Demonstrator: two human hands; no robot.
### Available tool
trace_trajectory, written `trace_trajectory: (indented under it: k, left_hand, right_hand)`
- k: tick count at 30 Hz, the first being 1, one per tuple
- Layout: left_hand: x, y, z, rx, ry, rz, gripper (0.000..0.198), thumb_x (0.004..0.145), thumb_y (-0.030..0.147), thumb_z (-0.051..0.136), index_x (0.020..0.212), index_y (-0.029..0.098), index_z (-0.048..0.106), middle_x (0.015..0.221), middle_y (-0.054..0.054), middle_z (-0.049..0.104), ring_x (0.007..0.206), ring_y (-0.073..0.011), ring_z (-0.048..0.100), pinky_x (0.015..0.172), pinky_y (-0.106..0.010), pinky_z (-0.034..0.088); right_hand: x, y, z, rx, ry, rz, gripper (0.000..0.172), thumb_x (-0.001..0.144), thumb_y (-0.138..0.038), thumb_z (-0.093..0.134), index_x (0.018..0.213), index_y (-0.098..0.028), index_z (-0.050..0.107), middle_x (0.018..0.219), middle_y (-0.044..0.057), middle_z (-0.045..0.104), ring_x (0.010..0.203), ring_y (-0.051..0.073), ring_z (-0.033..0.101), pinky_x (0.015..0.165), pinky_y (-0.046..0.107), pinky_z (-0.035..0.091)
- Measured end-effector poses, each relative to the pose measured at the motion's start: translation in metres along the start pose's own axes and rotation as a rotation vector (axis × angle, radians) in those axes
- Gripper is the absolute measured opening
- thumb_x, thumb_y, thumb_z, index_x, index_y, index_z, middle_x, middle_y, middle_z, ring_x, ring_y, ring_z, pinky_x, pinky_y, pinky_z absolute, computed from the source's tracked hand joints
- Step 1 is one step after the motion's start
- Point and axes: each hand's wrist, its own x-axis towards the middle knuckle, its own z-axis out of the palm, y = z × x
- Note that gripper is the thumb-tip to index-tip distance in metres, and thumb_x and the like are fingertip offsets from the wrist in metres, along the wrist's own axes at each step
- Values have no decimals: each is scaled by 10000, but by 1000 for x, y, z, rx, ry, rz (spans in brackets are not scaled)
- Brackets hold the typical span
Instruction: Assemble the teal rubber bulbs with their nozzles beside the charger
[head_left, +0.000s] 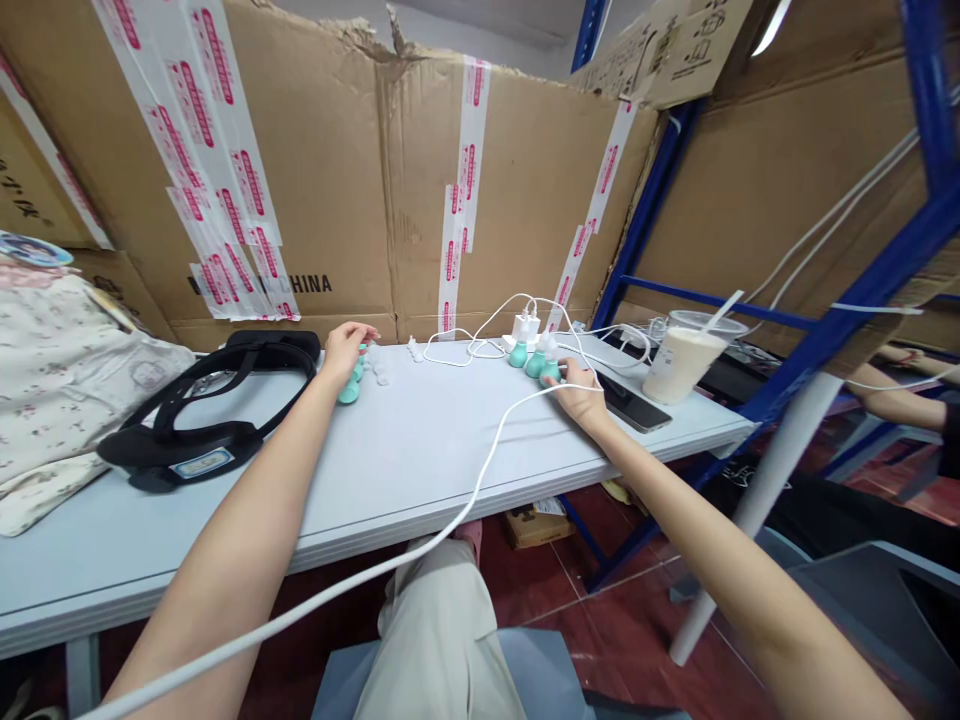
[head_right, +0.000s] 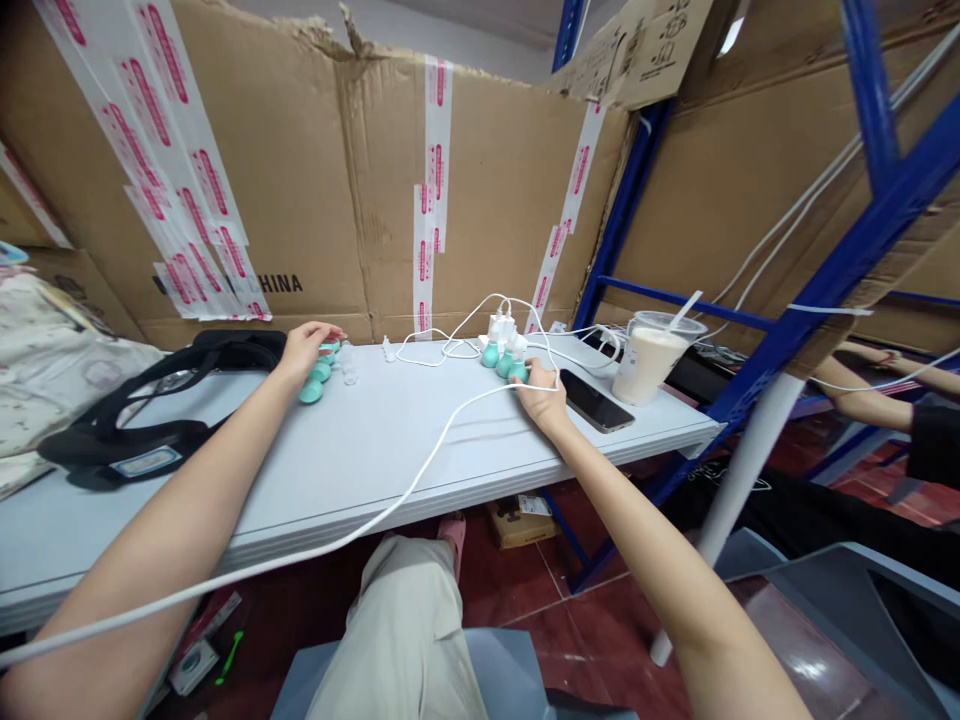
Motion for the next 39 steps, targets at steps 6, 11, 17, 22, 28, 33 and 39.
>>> trace_trajectory:
  k: [6, 11, 17, 22, 28, 33, 39]
  left_hand:
    - [1, -1, 2, 34, -27, -2, 184, 737, 284, 491, 735, 153, 620, 843, -86, 706, 773, -151, 610, 589, -206, 430]
    - [1, -1, 1, 30, -30, 2, 176, 750, 260, 486, 745, 157, 628, 833, -83, 708, 750, -142, 613, 607, -215, 451]
    - [-1, 1, 1, 33, -44, -9, 178, 758, 256, 481, 762, 152, 625, 833, -77, 708, 740, -137, 611, 624, -218, 455]
    - [2, -1, 1, 10, -39, 7, 185, 759, 274, 490, 764, 147, 625, 853, -89, 708, 758, -139, 611, 617, -214, 444]
    - [8, -3, 1, 21, -29, 34, 195, 770, 279, 480, 765, 146, 622, 857, -93, 715, 759, -144, 617, 629, -223, 455]
    - [7, -2, -1, 29, -4, 52, 196, 760, 280, 476, 752, 146, 620, 843, -94, 716, 753, -147, 625, 629, -225, 461]
    - [4, -1, -4, 122, -10, 108, 210, 742, 307, 477, 732, 158, 625, 807, -79, 709, 786, -168, 629, 706, -263, 481]
  right_hand:
    - [-6, -3, -8, -185, -78, 37, 485, 892, -425, 450, 1248, -98, 483, 1048, 175, 678, 1086, 311, 597, 1027, 498, 310]
    - [-9, 1, -12, -154, -169, 51, 576, 868, -457, 466, 1308, -87, 425, 1131, 220, 643, 1122, 358, 572, 1015, 555, 292]
    - [-9, 2, -15, 12, -199, 116, 708, 863, -470, 458, 1422, -83, 263, 1324, 219, 527, 1283, 345, 437, 1066, 545, 237]
    - [-66, 3, -49, -234, -24, -115, 636, 838, -442, 488, 1345, -68, 400, 1332, 240, 498, 1229, 354, 472, 977, 484, 355]
    - [-157, -39, -84, -197, -292, -436, 293, 894, -445, 398, 868, -270, 633, 580, 49, 609, 529, 196, 551, 556, 296, 353]
    - [-145, -118, -58, 178, -636, -778, 264, 921, -423, 429, 883, -268, 639, 724, 23, 667, 652, 164, 577, 621, 277, 363]
    - [-79, -171, 19, 183, -479, -1015, 375, 957, -369, 367, 1267, -256, 545, 1294, 82, 553, 1198, 221, 456, 1002, 427, 268]
